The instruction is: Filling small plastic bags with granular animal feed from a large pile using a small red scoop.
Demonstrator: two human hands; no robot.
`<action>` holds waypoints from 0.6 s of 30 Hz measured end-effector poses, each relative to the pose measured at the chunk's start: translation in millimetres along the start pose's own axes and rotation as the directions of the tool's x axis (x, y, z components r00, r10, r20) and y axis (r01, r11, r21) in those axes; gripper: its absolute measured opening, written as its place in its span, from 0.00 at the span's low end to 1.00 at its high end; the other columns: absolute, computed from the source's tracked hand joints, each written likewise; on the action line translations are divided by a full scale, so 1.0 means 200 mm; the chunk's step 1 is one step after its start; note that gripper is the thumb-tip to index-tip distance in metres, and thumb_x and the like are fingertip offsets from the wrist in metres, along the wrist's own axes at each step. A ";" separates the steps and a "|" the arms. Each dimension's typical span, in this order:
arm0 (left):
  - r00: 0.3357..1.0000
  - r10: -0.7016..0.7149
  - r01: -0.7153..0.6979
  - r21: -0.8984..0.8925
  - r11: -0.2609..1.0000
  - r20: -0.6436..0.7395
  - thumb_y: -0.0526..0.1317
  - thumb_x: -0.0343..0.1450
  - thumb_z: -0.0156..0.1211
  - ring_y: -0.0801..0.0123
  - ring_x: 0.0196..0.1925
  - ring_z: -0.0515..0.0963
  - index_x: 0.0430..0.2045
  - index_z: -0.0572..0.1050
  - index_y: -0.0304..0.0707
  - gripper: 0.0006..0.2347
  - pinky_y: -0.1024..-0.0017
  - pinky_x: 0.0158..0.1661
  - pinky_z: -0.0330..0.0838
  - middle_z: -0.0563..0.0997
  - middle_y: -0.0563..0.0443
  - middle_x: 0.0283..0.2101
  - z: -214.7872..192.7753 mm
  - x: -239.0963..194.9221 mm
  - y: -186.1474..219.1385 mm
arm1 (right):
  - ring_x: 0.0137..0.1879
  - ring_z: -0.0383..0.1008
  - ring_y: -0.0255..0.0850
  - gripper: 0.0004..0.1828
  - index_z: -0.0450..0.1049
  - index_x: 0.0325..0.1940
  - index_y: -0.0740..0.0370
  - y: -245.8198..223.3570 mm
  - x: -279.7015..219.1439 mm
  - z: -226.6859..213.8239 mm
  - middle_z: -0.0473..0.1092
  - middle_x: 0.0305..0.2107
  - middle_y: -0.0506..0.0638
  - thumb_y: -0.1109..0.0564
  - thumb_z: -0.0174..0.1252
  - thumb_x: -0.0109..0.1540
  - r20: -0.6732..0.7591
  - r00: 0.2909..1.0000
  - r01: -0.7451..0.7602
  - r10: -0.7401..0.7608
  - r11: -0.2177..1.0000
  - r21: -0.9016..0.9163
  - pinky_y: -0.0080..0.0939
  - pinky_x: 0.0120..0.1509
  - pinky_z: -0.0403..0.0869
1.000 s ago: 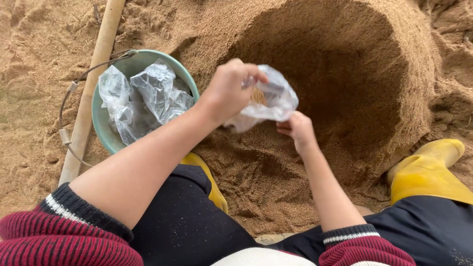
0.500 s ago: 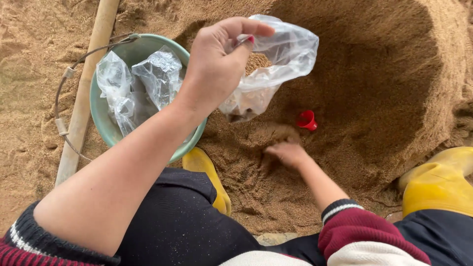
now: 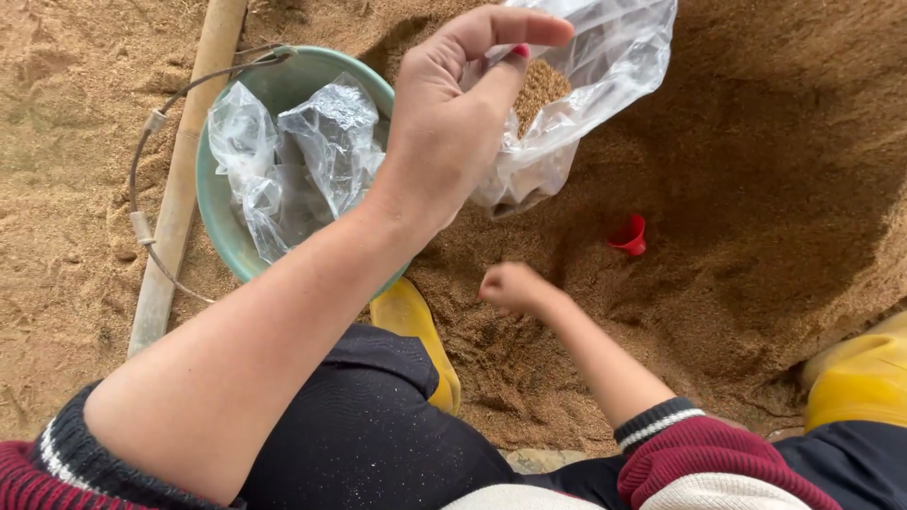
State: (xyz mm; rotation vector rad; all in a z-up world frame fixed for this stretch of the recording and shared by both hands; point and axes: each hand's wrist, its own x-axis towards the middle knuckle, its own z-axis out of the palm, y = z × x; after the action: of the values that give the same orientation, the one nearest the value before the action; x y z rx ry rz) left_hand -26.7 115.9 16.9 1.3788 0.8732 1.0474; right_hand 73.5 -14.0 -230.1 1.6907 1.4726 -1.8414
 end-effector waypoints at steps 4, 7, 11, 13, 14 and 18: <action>0.999 -0.035 0.036 -0.104 0.994 0.009 0.24 0.77 0.49 0.84 0.19 0.58 0.41 0.79 0.38 0.11 0.86 0.18 0.50 0.84 0.47 0.44 -0.02 -0.04 -0.02 | 0.63 0.75 0.43 0.34 0.61 0.74 0.51 0.07 0.06 0.03 0.70 0.61 0.53 0.58 0.57 0.63 0.099 0.994 0.031 -0.036 0.998 0.048 0.43 0.68 0.75; 0.998 0.059 -0.060 -0.147 0.987 -0.010 0.26 0.79 0.50 0.73 0.54 0.81 0.46 0.78 0.40 0.10 0.79 0.56 0.75 0.83 0.49 0.52 -0.04 -0.07 -0.05 | 0.39 0.77 0.42 0.27 0.66 0.68 0.52 0.16 0.11 -0.10 0.70 0.60 0.52 0.48 0.53 0.64 -0.229 0.973 0.080 0.012 0.918 0.388 0.45 0.51 0.77; 0.989 0.127 -0.148 -0.351 0.925 -0.081 0.30 0.83 0.53 0.78 0.49 0.76 0.50 0.79 0.43 0.08 0.80 0.51 0.69 0.84 0.56 0.50 -0.04 -0.07 -0.08 | 0.43 0.73 0.40 0.13 0.69 0.57 0.57 0.20 0.14 -0.17 0.72 0.44 0.51 0.63 0.51 0.67 -0.844 0.529 0.601 -0.084 0.740 0.303 0.36 0.42 0.70; 0.986 0.129 -0.159 -0.372 0.915 -0.104 0.31 0.83 0.54 0.82 0.40 0.71 0.50 0.79 0.44 0.08 0.82 0.42 0.64 0.84 0.58 0.47 -0.04 -0.07 -0.08 | 0.31 0.73 0.33 0.13 0.68 0.58 0.57 0.12 0.12 -0.12 0.71 0.39 0.50 0.66 0.48 0.70 -0.873 0.487 0.678 -0.014 0.637 0.368 0.23 0.22 0.69; 0.986 0.134 -0.158 -0.336 0.928 -0.094 0.31 0.84 0.54 0.80 0.41 0.73 0.51 0.79 0.44 0.08 0.81 0.43 0.66 0.84 0.57 0.49 -0.04 -0.08 -0.08 | 0.31 0.76 0.36 0.10 0.73 0.50 0.60 0.06 0.10 -0.08 0.75 0.36 0.53 0.65 0.48 0.69 -0.644 0.764 0.476 -0.038 0.706 0.524 0.27 0.26 0.73; 0.981 0.179 -0.196 -0.350 0.916 -0.080 0.33 0.84 0.51 0.79 0.58 0.80 0.49 0.78 0.44 0.07 0.80 0.64 0.72 0.82 0.58 0.53 -0.05 -0.07 -0.07 | 0.46 0.83 0.41 0.24 0.70 0.67 0.59 0.07 0.29 0.30 0.75 0.57 0.55 0.59 0.55 0.66 0.319 0.932 0.072 -0.171 0.951 0.299 0.32 0.41 0.85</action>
State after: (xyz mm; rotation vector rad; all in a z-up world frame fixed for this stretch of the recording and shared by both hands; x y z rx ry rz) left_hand -39.3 107.2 1.2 1.1470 0.5534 1.3190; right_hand 28.7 -41.8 -296.7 1.3122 1.2417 -2.3676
